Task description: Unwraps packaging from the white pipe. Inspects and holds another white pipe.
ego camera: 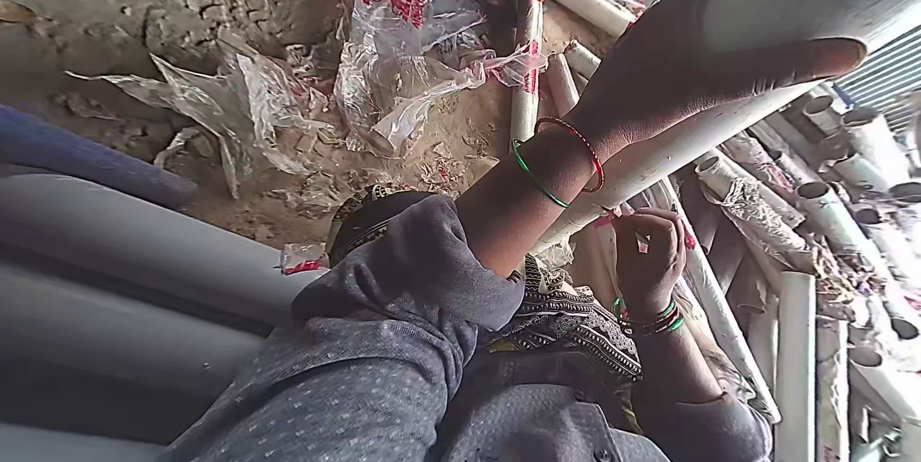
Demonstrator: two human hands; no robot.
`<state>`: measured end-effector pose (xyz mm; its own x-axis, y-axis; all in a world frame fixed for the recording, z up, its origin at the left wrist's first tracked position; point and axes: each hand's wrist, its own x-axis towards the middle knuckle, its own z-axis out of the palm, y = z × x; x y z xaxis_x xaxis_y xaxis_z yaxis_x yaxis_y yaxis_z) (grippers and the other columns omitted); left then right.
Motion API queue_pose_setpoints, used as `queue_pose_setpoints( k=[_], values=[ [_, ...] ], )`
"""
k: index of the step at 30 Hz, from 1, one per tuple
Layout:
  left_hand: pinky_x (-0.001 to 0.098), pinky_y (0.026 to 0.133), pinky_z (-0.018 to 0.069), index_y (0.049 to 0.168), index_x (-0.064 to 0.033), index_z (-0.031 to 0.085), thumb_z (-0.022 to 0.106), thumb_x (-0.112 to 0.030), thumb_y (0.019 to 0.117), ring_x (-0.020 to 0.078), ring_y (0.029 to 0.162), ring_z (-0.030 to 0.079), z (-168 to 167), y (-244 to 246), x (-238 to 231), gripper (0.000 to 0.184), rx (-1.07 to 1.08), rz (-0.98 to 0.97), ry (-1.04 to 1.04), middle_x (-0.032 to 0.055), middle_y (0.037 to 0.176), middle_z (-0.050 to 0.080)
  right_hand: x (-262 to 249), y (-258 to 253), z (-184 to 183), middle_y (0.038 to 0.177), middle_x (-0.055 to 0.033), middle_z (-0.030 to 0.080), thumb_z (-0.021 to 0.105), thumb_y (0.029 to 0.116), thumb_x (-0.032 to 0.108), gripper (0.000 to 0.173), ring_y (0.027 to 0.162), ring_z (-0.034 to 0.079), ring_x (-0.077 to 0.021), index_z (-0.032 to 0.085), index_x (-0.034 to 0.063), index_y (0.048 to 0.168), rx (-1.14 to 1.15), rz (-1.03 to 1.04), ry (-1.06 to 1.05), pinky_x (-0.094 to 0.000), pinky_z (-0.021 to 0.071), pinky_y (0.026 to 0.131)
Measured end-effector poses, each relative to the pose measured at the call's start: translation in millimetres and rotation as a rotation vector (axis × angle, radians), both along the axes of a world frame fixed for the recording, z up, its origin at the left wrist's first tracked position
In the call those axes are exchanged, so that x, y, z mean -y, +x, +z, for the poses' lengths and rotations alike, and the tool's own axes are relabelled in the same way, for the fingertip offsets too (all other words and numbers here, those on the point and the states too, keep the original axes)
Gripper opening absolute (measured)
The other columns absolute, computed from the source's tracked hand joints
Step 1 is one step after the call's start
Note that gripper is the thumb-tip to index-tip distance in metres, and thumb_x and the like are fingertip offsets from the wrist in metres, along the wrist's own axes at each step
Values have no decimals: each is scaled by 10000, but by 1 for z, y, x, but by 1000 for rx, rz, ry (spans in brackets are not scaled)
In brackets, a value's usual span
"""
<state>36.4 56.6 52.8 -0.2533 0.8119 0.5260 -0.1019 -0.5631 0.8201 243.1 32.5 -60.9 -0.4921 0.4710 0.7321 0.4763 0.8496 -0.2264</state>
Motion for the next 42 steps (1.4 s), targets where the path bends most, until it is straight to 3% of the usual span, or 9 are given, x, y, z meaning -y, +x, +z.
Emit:
queue_pose_setpoints(
  k=[10,13,16,19,21,27,33,37,42],
  values=[
    [422,1092,421,1595,-62,258,817,-433,802,253,1343,485,15,2,17,1039,-243,-57,-139,210,1505,441,-7,-2,25,968,-93,634,633,993,117,68,973,622,-74,620,53,975,-62,25,50,-162,489,877],
    [235,965,518,1517,-35,343,786,-173,859,85,1148,608,14,-9,21,805,-125,-295,-85,129,1323,574,-5,-2,24,943,-82,632,649,985,116,61,977,624,-85,636,66,954,-60,24,116,-175,493,889],
    [235,898,538,1486,-37,358,785,-122,845,62,1046,632,-10,-4,-3,775,-56,-470,-19,98,1244,608,-4,0,15,832,-90,608,688,944,109,78,878,619,-139,670,74,877,-48,-26,211,-203,498,818],
    [346,833,595,1404,6,457,830,-324,845,161,1021,689,-76,42,-96,749,91,-404,433,153,1182,670,0,4,6,794,-100,595,695,933,105,93,857,610,-144,695,63,850,-36,-83,205,-183,482,791],
    [388,834,592,1399,-54,488,853,-423,798,160,1018,688,-79,53,-113,794,42,-316,386,106,1171,682,1,8,0,773,-111,608,693,929,103,102,831,616,-150,724,57,844,-22,-123,180,-182,476,760],
    [410,822,597,1477,-56,435,872,-573,686,166,998,701,-55,56,-62,1041,-110,7,133,108,1144,707,11,24,-46,800,-185,699,658,916,93,145,773,710,-332,758,21,841,302,-229,23,-425,565,647],
    [443,981,509,1518,-41,375,889,-428,708,229,1148,635,-20,26,-13,1034,-151,-39,-114,164,1266,646,1,16,11,815,-128,619,680,942,116,126,825,630,-137,632,10,893,16,-159,133,-185,507,773],
    [438,965,523,1527,-56,355,887,-435,718,215,1133,643,-20,21,-13,1040,-136,-31,-133,151,1266,648,-17,11,15,820,-168,644,693,917,92,126,804,660,-215,647,-7,856,44,-191,136,-277,538,734],
    [443,985,505,1526,-49,359,870,-472,708,227,1172,623,-21,15,-10,1053,-164,-4,-120,160,1292,638,-10,15,-47,780,-175,699,647,910,107,168,758,713,-310,699,9,784,293,-144,70,-397,566,663]
  ],
)
